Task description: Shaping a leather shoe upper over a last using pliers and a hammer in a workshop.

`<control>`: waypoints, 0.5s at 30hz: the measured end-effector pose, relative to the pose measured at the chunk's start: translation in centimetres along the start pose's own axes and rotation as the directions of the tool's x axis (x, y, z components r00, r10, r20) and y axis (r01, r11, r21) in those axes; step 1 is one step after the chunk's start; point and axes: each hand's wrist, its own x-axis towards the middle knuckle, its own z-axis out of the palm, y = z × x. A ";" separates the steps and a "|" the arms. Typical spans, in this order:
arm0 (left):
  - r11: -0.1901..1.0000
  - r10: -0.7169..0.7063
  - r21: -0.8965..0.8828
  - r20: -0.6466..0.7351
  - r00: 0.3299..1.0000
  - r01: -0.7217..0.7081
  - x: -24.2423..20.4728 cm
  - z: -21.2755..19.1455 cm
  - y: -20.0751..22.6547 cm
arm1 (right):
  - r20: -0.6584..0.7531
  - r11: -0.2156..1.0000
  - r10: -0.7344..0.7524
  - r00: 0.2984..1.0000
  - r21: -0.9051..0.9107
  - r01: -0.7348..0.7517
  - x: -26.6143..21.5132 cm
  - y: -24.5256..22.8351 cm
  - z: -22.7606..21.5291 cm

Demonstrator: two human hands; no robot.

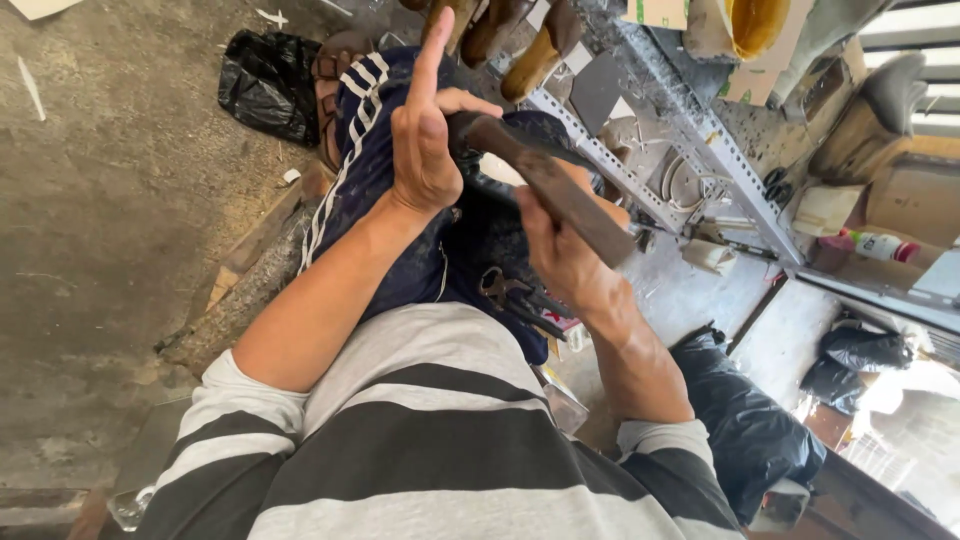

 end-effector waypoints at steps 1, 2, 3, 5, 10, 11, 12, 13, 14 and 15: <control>1.000 0.004 0.003 -0.010 1.000 -0.004 0.5 -0.2 -0.5 | -0.003 1.000 -0.010 1.000 0.003 0.010 -0.3 0.4 0.6; 0.999 0.033 0.029 -0.010 0.999 -0.033 0.1 0.0 -0.8 | -0.162 0.991 0.030 0.986 0.133 -0.008 -1.2 0.4 0.6; 0.997 0.062 0.054 -0.009 0.998 -0.062 -0.3 0.1 -1.1 | -0.310 0.966 0.093 0.946 0.260 -0.010 -2.1 0.4 0.5; 0.999 0.028 0.025 0.002 1.000 -0.028 -0.9 0.0 -1.0 | 0.011 0.917 0.236 0.972 0.330 -0.226 0.6 -1.5 0.0; 0.996 -0.045 -0.085 -0.045 0.998 0.041 0.1 0.2 0.0 | 0.268 0.848 0.309 0.913 0.357 -0.392 2.7 -1.4 -1.0; 0.999 0.008 -0.053 -0.046 0.999 -0.010 0.3 0.0 -0.5 | 0.070 0.657 0.494 0.867 0.623 -0.425 2.6 -2.2 -0.1; 0.998 0.067 -0.019 -0.036 0.997 -0.068 0.4 -0.2 -1.0 | -0.067 0.427 0.700 0.711 0.837 -0.341 2.4 -3.1 0.9; 0.999 0.045 -0.020 -0.032 0.998 -0.046 -1.3 0.0 -0.7 | -0.048 0.416 0.707 0.705 0.835 -0.360 1.5 -3.3 -0.1; 0.999 0.042 0.006 -0.036 0.998 -0.042 -0.9 -0.1 -0.9 | 0.211 0.377 0.652 0.728 0.743 -0.553 1.9 -2.7 -0.1; 0.999 0.040 0.032 -0.040 0.998 -0.039 -0.3 -0.2 -1.1 | 0.459 0.361 0.578 0.674 0.597 -0.716 2.2 -2.0 -0.1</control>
